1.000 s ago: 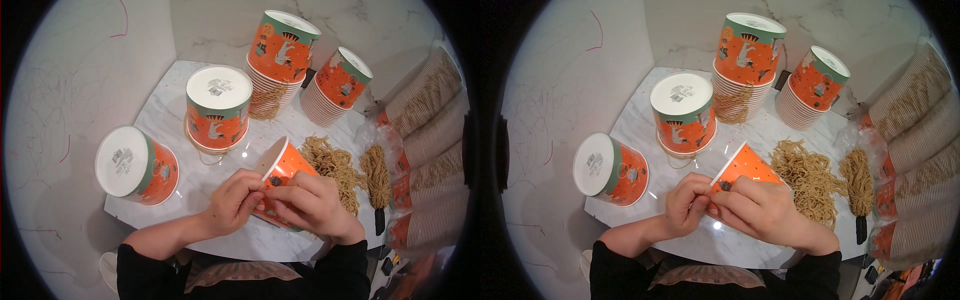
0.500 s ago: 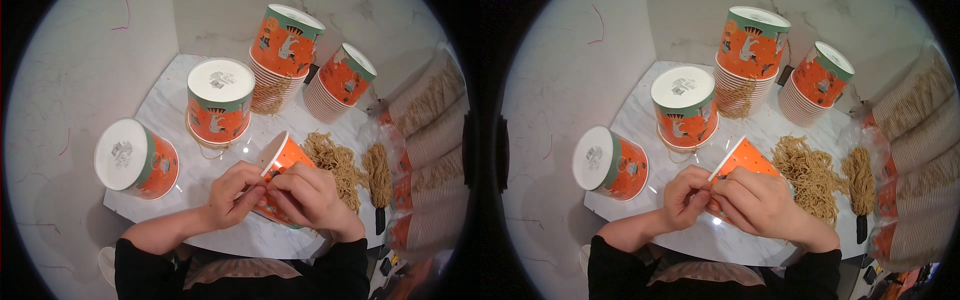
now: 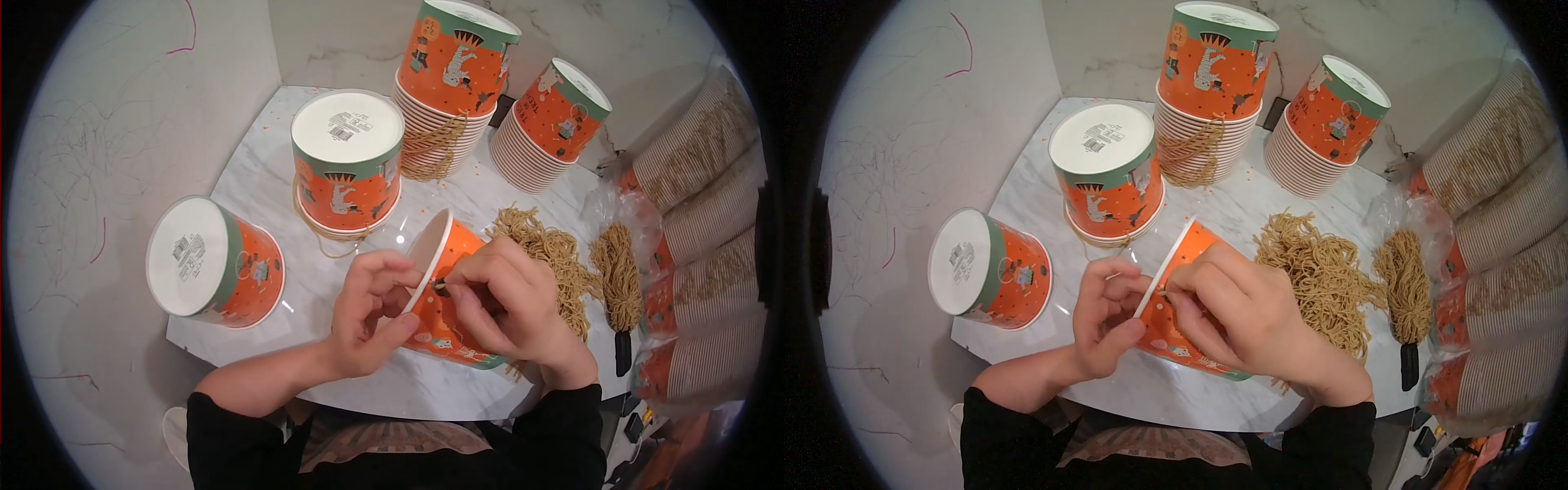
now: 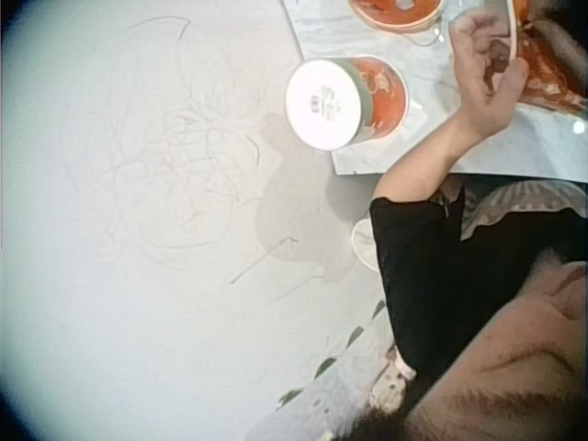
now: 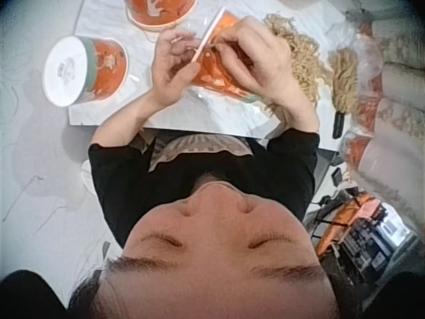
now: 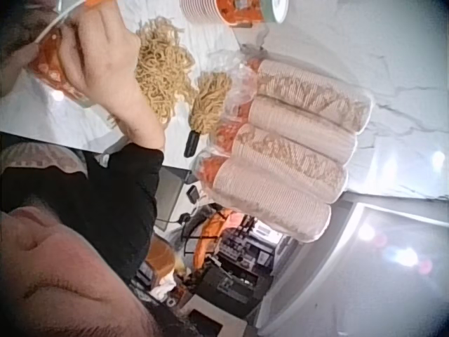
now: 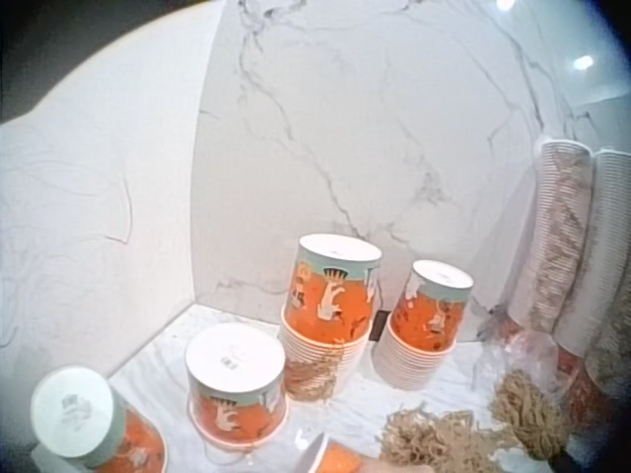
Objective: Attaching string handles to small decorative paper buckets.
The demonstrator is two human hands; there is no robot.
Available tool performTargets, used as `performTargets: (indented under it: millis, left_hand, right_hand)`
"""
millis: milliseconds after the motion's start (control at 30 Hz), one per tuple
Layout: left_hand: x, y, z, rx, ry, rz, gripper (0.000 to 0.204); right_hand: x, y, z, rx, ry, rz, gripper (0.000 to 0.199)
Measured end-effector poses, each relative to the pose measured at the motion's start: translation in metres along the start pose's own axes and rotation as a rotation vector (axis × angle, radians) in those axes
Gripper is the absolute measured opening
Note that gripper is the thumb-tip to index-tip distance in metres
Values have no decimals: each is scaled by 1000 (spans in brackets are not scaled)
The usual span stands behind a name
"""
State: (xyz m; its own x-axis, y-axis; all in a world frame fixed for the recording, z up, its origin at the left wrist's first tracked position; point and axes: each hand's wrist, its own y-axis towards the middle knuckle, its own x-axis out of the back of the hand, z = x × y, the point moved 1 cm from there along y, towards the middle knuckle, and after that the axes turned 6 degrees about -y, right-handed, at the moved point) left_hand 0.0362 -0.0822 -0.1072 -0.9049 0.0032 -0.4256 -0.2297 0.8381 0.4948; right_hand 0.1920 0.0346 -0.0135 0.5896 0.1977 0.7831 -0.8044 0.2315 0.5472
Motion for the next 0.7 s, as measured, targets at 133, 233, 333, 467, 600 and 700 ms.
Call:
performTargets:
  millis: [133,233,333,467,600,700]
  left_hand:
    - [10,1,2,374,-301,58,57]
    - [12,-2,5,389,-347,71,56]
    - [11,-4,8,376,-304,56,57]
    - [3,-4,10,181,-207,41,60]
    - [3,-4,12,155,-104,9,61]
    - [6,-5,15,135,-92,18,59]
  right_hand:
    - [12,5,3,25,-74,14,22]
    - [15,3,9,88,-123,42,24]
    - [8,1,9,156,-264,-6,26]
    - [-3,2,0,159,-253,-72,26]
    - [-10,3,-5,135,-225,-99,27]
    - [-12,4,-7,169,-243,-102,27]
